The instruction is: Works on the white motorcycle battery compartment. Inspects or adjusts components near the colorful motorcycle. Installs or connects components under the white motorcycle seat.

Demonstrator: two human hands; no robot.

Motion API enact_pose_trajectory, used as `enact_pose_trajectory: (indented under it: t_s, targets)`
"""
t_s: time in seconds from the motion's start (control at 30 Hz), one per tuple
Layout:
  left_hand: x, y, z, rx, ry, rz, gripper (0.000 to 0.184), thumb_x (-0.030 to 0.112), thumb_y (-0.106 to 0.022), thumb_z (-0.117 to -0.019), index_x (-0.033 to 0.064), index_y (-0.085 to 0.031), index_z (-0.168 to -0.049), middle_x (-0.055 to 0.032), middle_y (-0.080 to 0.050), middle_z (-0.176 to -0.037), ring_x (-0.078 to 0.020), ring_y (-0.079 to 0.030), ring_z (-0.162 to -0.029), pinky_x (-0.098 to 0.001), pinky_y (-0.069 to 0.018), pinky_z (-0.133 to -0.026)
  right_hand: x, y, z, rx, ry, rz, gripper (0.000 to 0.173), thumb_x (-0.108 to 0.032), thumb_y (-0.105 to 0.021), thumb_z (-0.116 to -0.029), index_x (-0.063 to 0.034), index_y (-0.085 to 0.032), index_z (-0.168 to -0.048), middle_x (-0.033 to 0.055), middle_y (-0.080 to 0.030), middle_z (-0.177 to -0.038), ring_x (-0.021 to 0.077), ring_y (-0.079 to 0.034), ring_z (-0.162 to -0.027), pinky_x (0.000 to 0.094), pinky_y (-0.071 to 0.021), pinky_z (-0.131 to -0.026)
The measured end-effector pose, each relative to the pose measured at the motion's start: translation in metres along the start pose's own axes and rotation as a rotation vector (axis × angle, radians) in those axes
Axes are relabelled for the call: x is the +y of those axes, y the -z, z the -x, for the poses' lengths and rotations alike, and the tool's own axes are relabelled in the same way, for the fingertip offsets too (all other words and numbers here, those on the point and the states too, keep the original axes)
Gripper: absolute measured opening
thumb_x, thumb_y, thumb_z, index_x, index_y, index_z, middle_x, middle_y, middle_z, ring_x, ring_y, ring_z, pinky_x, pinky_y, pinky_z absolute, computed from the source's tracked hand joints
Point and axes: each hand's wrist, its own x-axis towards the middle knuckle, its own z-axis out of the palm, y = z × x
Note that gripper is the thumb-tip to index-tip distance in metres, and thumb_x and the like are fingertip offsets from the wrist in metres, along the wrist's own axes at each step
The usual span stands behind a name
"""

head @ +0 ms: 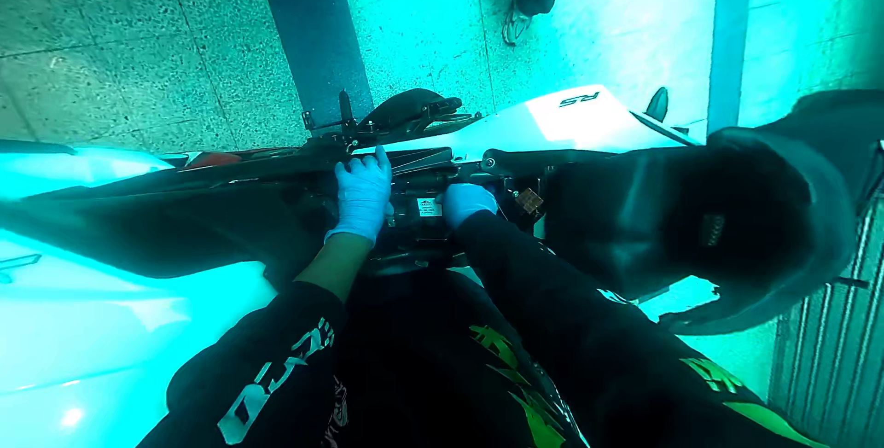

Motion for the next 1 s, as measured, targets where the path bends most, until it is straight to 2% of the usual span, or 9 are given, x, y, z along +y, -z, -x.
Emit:
enact_pose_trajectory:
  t_s: [0.13,0.23,0.37,0.47,0.57,0.7,0.77,0.83,1.0]
  targets:
    - [-0.002,0.007,-0.006,0.001,-0.003,0.013,0.11,0.024,-0.094,-0.0659,-0.0025,-0.034,-0.155,-0.0285,-0.059,-0.132,-0.0499,-0.058,-0.12,-0.0686,-0.0415,-0.103,0.001,0.012,-0.001,0.036,0.052,-0.003,0.04,-0.039,-0.062,-0.0996,-0.0007,-0.072,-0.105,0.0235,-0.07,-0.114,0.0426,-0.067,-0.109,0.0657,-0.0526,-0.084]
    - [-0.006,0.017,0.031,0.094,0.048,0.336,0.082,0.029,-0.082,-0.0846,-0.0031,-0.044,-0.15,-0.0275,-0.05,-0.147,-0.0451,-0.047,-0.138,-0.0611,-0.0368,-0.114,0.021,0.0,0.035,0.156,0.271,-0.007,0.038,-0.038,-0.056,-0.1031,-0.0031,-0.071,-0.103,0.0227,-0.071,-0.105,0.0426,-0.069,-0.101,0.0649,-0.0543,-0.08]
    - [0.016,-0.004,0.123,0.129,0.278,0.761,0.043,0.031,-0.046,-0.1085,0.0103,-0.052,-0.145,-0.017,-0.055,-0.146,-0.0397,-0.066,-0.113,-0.062,-0.0559,-0.088,0.082,-0.096,0.101,0.525,0.59,-0.157,0.041,-0.043,-0.048,-0.1056,-0.0119,-0.072,-0.093,0.0079,-0.068,-0.079,0.0275,-0.071,-0.076,0.0492,-0.0592,-0.064]
    - [0.037,-0.03,0.131,-0.167,0.499,0.945,0.051,0.029,-0.036,-0.1108,0.0111,-0.033,-0.158,-0.0221,-0.046,-0.153,-0.0457,-0.059,-0.125,-0.0678,-0.0487,-0.097,0.125,-0.158,0.122,0.176,0.522,-0.145,0.051,-0.047,-0.042,-0.1064,-0.0061,-0.073,-0.104,0.016,-0.074,-0.096,0.0342,-0.073,-0.095,0.0554,-0.0579,-0.082]
    - [0.039,-0.05,0.094,-0.219,0.541,0.858,0.059,0.022,-0.039,-0.1095,0.0178,-0.019,-0.165,-0.0162,-0.039,-0.161,-0.0408,-0.057,-0.13,-0.063,-0.0484,-0.101,0.147,-0.173,0.116,-0.102,0.449,-0.107,0.055,-0.049,-0.039,-0.1077,-0.003,-0.069,-0.114,0.0209,-0.071,-0.11,0.0377,-0.069,-0.109,0.0578,-0.0526,-0.093]
    - [0.044,-0.054,0.069,-0.252,0.561,0.793,0.08,0.013,-0.054,-0.0979,0.0188,-0.012,-0.166,-0.0133,-0.044,-0.158,-0.0372,-0.06,-0.127,-0.061,-0.0502,-0.1,0.165,-0.172,0.105,-0.174,0.33,-0.141,0.054,-0.05,-0.038,-0.1081,-0.0067,-0.067,-0.119,0.0187,-0.071,-0.113,0.0351,-0.067,-0.113,0.0562,-0.0508,-0.096]
    - [0.041,-0.046,0.065,-0.276,0.55,0.766,0.08,0.014,-0.057,-0.0961,0.0129,-0.016,-0.164,-0.0171,-0.046,-0.155,-0.0381,-0.059,-0.128,-0.061,-0.0499,-0.101,0.171,-0.175,0.101,-0.162,0.328,-0.152,0.053,-0.05,-0.037,-0.108,-0.008,-0.067,-0.12,0.0177,-0.071,-0.114,0.0342,-0.067,-0.113,0.0556,-0.0508,-0.097]
    - [0.034,-0.038,0.06,-0.295,0.509,0.702,0.066,0.015,-0.061,-0.095,0.0041,-0.034,-0.154,-0.0226,-0.052,-0.145,-0.0405,-0.06,-0.126,-0.0617,-0.0503,-0.099,0.176,-0.18,0.098,-0.164,0.33,-0.174,0.052,-0.05,-0.037,-0.1082,-0.0084,-0.067,-0.121,0.0174,-0.071,-0.115,0.0339,-0.067,-0.114,0.0555,-0.0503,-0.098]
    - [0.02,-0.004,0.064,-0.33,0.463,0.606,0.042,0.031,-0.045,-0.107,0.0019,-0.057,-0.135,-0.0245,-0.064,-0.129,-0.0404,-0.063,-0.12,-0.0631,-0.0494,-0.098,0.184,-0.196,0.094,-0.148,0.341,-0.242,0.051,-0.049,-0.039,-0.1079,-0.0068,-0.067,-0.116,0.0174,-0.071,-0.11,0.0333,-0.067,-0.111,0.0552,-0.0506,-0.096]
